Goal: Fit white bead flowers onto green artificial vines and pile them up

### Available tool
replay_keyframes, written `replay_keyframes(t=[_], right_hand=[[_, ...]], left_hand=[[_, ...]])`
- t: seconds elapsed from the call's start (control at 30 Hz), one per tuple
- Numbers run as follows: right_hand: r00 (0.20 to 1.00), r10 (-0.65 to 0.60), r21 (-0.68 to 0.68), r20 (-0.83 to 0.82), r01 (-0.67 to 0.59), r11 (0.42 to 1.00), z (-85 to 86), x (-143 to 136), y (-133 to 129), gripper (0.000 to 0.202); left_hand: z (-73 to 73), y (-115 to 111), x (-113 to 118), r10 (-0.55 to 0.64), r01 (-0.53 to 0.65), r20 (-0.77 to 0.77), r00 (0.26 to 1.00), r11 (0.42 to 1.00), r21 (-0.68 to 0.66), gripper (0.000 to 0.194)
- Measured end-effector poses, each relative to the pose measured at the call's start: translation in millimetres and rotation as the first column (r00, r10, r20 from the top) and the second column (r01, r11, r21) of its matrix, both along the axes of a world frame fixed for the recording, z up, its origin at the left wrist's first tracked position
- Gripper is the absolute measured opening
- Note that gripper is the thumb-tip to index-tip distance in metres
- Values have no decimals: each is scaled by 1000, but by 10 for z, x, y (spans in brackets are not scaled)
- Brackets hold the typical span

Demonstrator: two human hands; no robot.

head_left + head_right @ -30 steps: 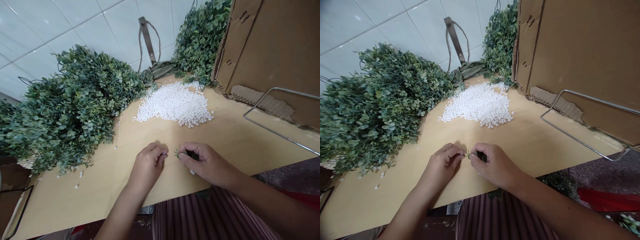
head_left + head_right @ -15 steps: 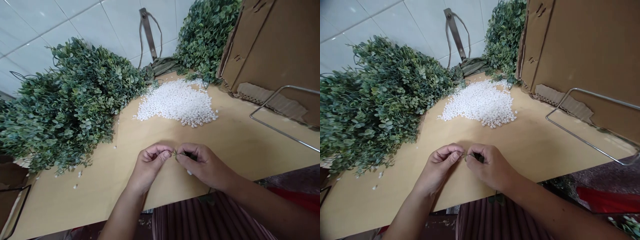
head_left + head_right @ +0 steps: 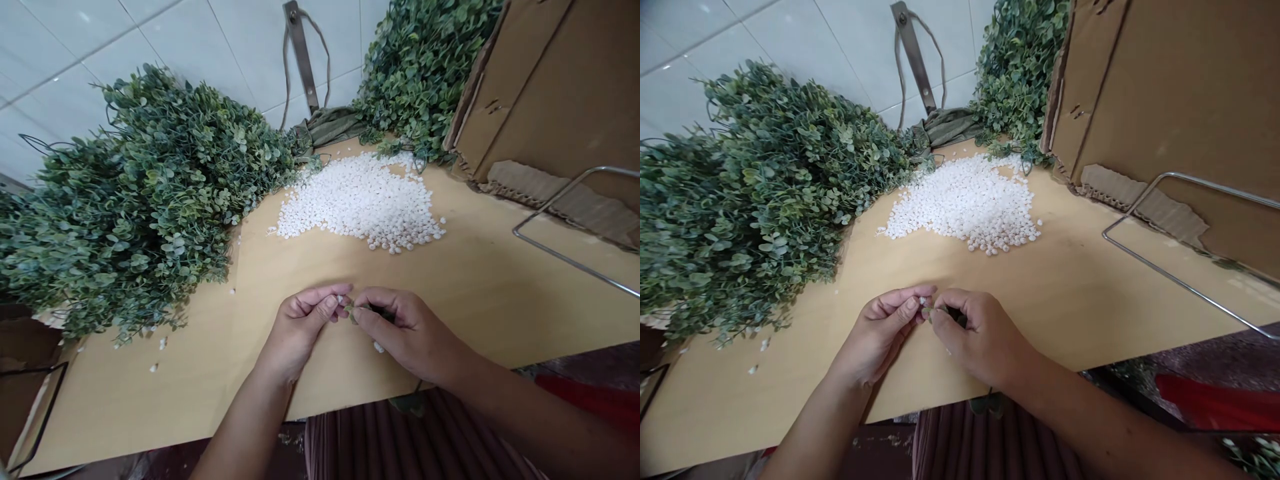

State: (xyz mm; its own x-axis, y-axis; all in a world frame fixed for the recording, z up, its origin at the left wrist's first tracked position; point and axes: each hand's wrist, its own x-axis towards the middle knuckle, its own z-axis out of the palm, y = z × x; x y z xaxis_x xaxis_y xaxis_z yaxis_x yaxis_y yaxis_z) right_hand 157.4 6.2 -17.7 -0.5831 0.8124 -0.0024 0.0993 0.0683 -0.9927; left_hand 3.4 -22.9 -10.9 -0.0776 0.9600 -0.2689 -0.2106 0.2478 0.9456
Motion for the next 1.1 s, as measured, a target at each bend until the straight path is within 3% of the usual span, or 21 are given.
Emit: replay_keyframes(t=[0.27,0.57,1.1], right_hand=[[997,-66,87,38,62,994,-43,-13,-40,22],[997,-77,133,-18,79,988,-39,-37,-32,19],[989,-147,188,35,138,972,-58,-17,-44,19]], left_hand=[[15,20,19,25,-24,30,999,999,-30,16],[21,-10,59,5,-3,-104,995,1000,15,15],[47,-12,41,-12,12,-4,1000,1000,-25,16]])
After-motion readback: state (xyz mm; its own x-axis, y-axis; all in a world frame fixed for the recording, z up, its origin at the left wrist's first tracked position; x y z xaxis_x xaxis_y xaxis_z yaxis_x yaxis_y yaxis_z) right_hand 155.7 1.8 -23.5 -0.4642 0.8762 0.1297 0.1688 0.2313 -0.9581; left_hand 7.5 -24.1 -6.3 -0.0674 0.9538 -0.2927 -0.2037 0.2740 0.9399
